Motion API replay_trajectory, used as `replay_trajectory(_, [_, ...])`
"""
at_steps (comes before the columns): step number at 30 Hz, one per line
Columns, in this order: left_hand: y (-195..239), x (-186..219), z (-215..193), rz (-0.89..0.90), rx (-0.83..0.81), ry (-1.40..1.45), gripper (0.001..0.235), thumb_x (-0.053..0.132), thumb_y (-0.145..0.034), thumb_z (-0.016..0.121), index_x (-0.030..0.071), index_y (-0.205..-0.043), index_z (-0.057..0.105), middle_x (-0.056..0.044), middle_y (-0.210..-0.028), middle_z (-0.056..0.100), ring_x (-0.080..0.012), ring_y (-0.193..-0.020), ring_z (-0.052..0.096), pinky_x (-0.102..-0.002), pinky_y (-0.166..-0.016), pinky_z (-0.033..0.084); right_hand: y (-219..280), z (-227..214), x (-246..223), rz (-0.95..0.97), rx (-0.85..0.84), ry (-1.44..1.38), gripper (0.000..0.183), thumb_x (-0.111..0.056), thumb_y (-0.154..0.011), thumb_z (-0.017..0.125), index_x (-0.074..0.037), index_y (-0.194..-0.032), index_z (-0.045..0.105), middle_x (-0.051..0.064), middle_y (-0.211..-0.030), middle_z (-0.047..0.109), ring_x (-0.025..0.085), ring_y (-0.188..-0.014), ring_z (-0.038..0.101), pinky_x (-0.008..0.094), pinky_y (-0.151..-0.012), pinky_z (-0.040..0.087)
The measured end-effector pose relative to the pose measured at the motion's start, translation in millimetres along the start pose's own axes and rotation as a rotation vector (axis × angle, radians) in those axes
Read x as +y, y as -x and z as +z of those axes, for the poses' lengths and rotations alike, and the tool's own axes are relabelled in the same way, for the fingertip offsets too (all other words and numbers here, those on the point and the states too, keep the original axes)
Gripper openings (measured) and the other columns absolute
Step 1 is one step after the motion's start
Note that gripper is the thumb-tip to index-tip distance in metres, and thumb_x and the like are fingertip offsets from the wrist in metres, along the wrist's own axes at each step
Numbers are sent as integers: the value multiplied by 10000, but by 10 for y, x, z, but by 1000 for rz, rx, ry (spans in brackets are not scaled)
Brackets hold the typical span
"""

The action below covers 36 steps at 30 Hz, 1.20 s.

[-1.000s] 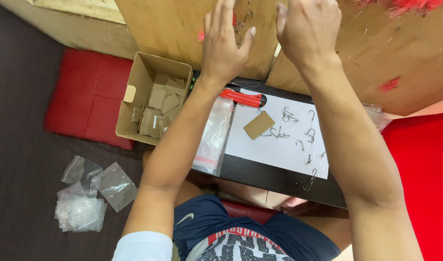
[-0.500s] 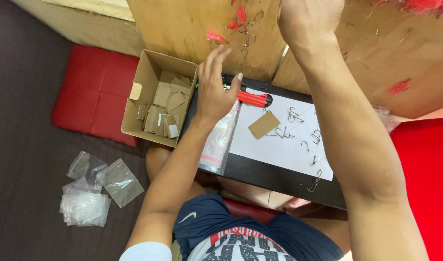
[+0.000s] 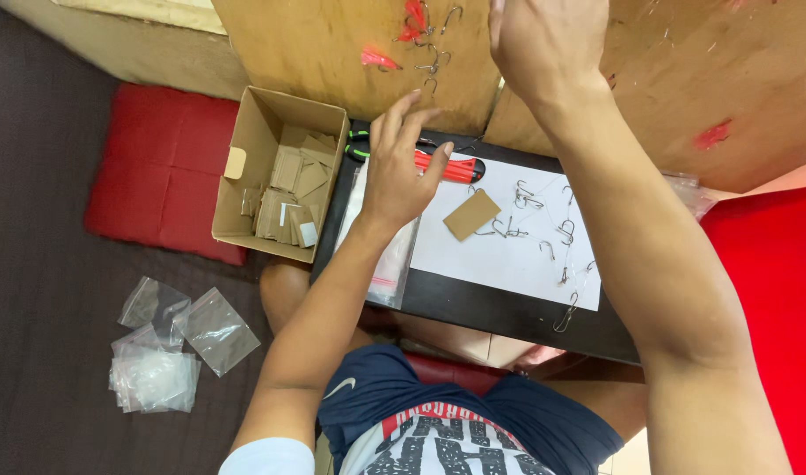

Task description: The person assembles fishing lures by attaching metal hooks to small cardboard pieces. They pick up hooks from a white sheet, thread them onto the cardboard, and place the finished items on a wooden board.

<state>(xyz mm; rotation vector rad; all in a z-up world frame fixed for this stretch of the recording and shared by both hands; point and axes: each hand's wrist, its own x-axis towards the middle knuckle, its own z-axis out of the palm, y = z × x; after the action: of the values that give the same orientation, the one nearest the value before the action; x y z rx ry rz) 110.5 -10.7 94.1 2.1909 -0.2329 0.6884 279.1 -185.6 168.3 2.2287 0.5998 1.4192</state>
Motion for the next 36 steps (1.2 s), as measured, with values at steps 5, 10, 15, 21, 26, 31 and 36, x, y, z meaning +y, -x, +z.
replay_trajectory(5, [291,67,-100,-32,-13,33,331,282,-999,603,100,-1272,645,-122,-1465,512,-347,-1311,500,-473,-1122,412,217,-1124,257,140,-240,-607,520,-185,-965,857,-71,-1408,611,226,-1360,537,421,-716,673,490,-557,551])
replay_trajectory(10, [597,-297,-248,-59,79,-117,262,175,-960,664,93,-1209,659,-120,-1243,591,-333,-1151,548,-459,-998,418,1034,-1345,355,325,-353,-853,432,-131,-1052,773,-34,-1456,653,163,-1654,338,360,-1296,644,496,-761,589])
replay_trajectory(15, [760,-788,-493,-288,54,-401,332,117,-906,743,105,-1213,617,-72,-1088,525,-320,-978,555,-445,-830,459,1666,-1435,298,412,-292,-906,359,-99,-966,790,-17,-1302,694,167,-1490,537,302,-744,732,426,-650,578])
replay_trajectory(21, [898,-1606,-419,-498,-312,-617,293,176,-942,650,32,-1196,679,-184,-996,656,-392,-911,680,-496,-737,556,1922,-1507,281,463,-333,-914,340,-124,-981,776,-67,-1310,714,126,-1461,564,248,-748,731,384,-628,569])
replay_trajectory(26, [692,-1329,-591,-464,-326,-646,147,122,-935,594,20,-961,697,-256,-815,710,-493,-794,731,-556,-668,591,1929,-1540,302,462,-315,-954,326,-93,-993,757,-44,-1313,716,165,-1432,571,278,-760,734,356,-581,560])
replay_trajectory(31, [475,-1234,-976,-430,-369,-730,203,171,-908,660,29,-1032,738,-240,-807,720,-491,-799,738,-587,-641,589,1895,-1557,299,443,-310,-974,323,-88,-1001,761,-25,-1315,717,187,-1422,574,287,-758,735,349,-563,558])
replay_trajectory(36, [288,-1367,-1311,-395,-467,-839,267,242,-918,699,80,-1123,751,-232,-891,742,-485,-875,746,-585,-686,591,1893,-1505,220,447,-294,-1003,342,-89,-989,771,-49,-1324,715,172,-1414,576,279,-757,731,335,-550,553])
